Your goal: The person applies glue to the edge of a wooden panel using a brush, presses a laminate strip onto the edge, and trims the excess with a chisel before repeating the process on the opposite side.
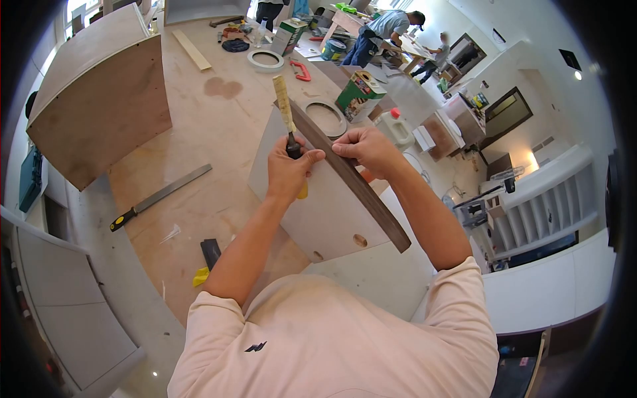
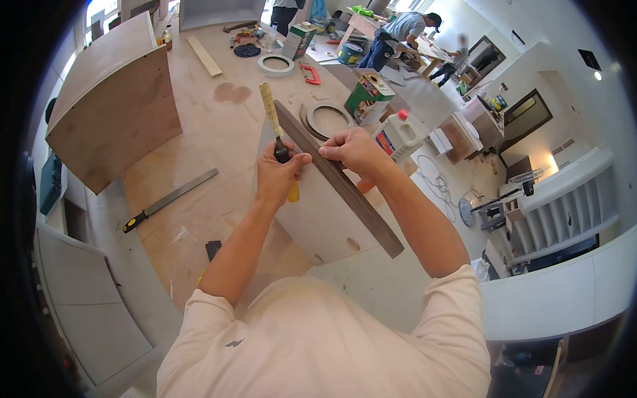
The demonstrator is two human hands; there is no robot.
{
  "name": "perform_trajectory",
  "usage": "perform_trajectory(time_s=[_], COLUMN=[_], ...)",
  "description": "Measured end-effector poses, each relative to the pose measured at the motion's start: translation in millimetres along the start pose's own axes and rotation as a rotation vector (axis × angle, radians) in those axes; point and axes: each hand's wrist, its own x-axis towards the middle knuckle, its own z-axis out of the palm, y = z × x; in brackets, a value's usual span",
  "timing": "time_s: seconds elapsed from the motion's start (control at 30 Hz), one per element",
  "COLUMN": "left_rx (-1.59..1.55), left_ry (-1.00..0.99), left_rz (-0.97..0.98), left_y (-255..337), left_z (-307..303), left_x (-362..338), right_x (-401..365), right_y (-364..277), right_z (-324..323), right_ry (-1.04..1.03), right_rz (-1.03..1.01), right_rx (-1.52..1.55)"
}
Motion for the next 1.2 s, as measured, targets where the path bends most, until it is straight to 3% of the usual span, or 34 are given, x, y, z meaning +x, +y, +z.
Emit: perform_trajectory(time_s=[0.37,0.47,0.57,0.77,1.0,1.1,1.2], left_rx=[0.158,0.159,-0.095,0.555,0.765,0.578,0.772], left_ry=[-0.029,-0.017,-0.219,-0.518,-0.538,-0.539,-0.59], left_rz=[0.002,0.111,0.393,0.516,0.451,0.537,0.496], left_y=[9.7,23.7,66.5,121.8,109.8,124.8,100.6], left_z=[-5.7,-14.1,-6.5,34.7,42.8,56.3,52.7], left_x=[-8.4,-7.0,0.5,9.8,19.5,9.7,13.2], right_x=[-7.9,-15.1,-18.9,-33.2,-39.2,-42.2,-42.3], right_y=[3.1,2.1,12.7,12.7,12.5,12.6,14.5], right_z=[2.7,4.2,5.9,5.6,4.4,4.0,6.4], right_ry=[-0.017,-0.001,0.01,0.049,0.077,0.071,0.093], right_rz=[0.01,-0.032,-0.088,-0.194,-0.221,-0.241,-0.268], right_rx=[0.042,-0.032,-0.081,-0.258,-0.304,-0.277,-0.355])
